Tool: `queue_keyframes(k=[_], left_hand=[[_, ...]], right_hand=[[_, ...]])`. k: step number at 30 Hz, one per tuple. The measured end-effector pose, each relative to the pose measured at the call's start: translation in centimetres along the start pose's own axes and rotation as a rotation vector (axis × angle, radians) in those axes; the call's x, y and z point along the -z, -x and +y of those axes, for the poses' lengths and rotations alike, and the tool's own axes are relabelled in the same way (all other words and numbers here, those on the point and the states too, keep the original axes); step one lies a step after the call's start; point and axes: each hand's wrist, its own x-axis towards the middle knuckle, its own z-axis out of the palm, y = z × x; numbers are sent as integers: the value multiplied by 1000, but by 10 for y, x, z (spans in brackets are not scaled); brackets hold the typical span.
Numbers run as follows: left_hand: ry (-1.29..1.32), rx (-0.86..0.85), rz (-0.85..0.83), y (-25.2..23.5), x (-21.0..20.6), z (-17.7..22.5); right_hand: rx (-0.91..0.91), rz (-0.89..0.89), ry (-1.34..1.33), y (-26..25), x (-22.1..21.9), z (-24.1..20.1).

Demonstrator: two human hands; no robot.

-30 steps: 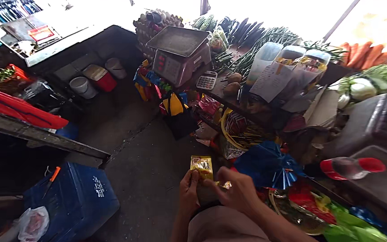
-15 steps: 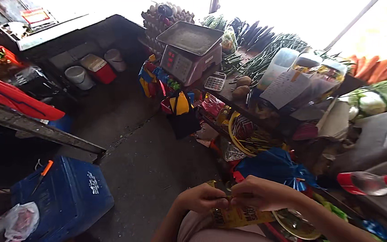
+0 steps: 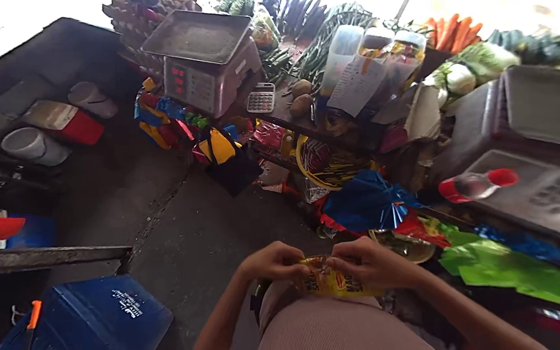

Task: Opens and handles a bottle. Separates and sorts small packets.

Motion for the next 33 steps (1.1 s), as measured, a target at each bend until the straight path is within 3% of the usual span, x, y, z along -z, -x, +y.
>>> queue_keyframes(k=[4, 8, 12, 16, 24, 26, 29, 31, 33], left_hand=[[41, 39, 32, -5, -2, -18], [-158, 19, 147, -23, -9, 1], [-230, 8, 158, -44, -14, 23], [-186, 68, 132, -58, -26, 29], [-41, 208, -5, -79, -51, 18], [-77, 238, 27, -83, -54, 20], [-120, 377, 196, -73, -37, 20], [-112, 425, 204, -73, -36, 23], [-106, 414, 87, -88, -56, 33]], right_hand=[[-55, 34, 140, 23, 11, 5], [-47, 241, 152, 44, 4, 2], [-50, 413, 109, 64, 4, -2], [-96, 469, 39, 84, 5, -3], [-75, 525, 180, 128, -1, -1], [-79, 580, 190, 145, 3, 2], [-233, 748, 230, 188, 24, -2], [-266, 765, 156, 202, 35, -2], [-143, 670, -2, 197, 32, 5]])
